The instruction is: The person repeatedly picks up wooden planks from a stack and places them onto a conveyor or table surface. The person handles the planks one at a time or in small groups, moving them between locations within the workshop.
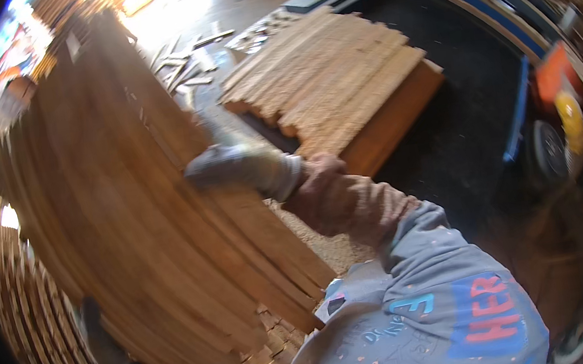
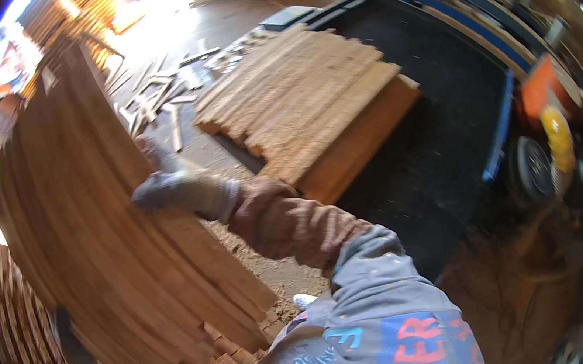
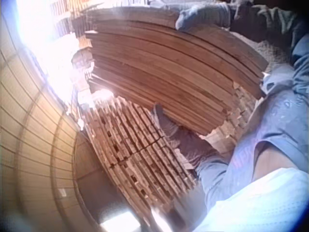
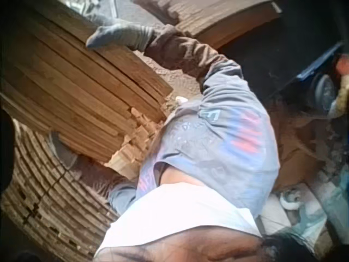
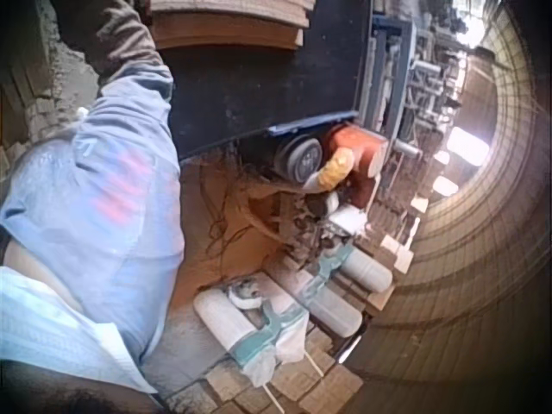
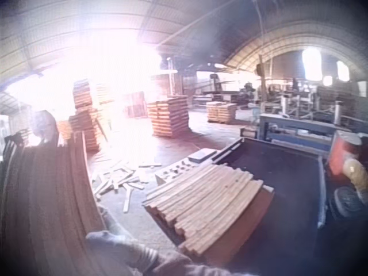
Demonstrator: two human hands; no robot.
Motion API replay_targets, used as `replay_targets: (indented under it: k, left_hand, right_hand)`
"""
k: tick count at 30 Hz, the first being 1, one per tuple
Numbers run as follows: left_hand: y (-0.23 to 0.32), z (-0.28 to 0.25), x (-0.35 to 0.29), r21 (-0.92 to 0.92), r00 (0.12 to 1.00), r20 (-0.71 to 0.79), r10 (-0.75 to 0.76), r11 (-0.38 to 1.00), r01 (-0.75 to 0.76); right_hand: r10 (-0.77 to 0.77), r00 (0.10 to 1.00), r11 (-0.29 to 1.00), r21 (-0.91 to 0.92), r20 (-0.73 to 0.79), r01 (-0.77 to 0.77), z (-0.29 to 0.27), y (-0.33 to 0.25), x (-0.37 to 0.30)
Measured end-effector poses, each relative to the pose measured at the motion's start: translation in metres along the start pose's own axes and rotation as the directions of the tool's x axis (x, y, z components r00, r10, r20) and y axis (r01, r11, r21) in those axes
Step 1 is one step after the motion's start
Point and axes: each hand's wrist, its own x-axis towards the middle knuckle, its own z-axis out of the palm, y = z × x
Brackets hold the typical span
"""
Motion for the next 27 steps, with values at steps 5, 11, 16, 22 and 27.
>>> replay_targets:
  k: [5,11,16,22,27]
  left_hand:
    - [-0.065,0.202,0.090,0.062,0.871,0.491,0.013,0.997,-0.051]
    - [-0.158,0.502,0.026,0.132,0.311,0.933,-0.182,0.976,0.174]
    - [-0.243,0.630,-0.001,0.239,-0.094,0.965,-0.244,0.969,-0.066]
    - [-0.272,0.663,0.028,0.094,-0.036,0.902,-0.431,0.277,-0.956]
    - [-0.266,0.660,0.039,-0.124,-0.102,0.822,-0.561,-0.001,-0.992]
  right_hand:
    - [-0.198,0.812,0.960,-0.275,-0.548,0.048,-0.060,-0.138,-0.237]
    - [-0.463,0.350,0.866,-0.499,-0.814,-0.016,-0.105,-0.172,-0.517]
    - [-0.445,0.350,0.882,-0.471,-0.824,0.013,-0.158,-0.110,-0.695]
    - [-0.342,0.253,0.892,-0.397,-0.905,-0.215,-0.169,-0.115,-0.669]
    - [-0.352,0.113,0.912,-0.367,-0.929,-0.181,-0.181,-0.087,-0.675]
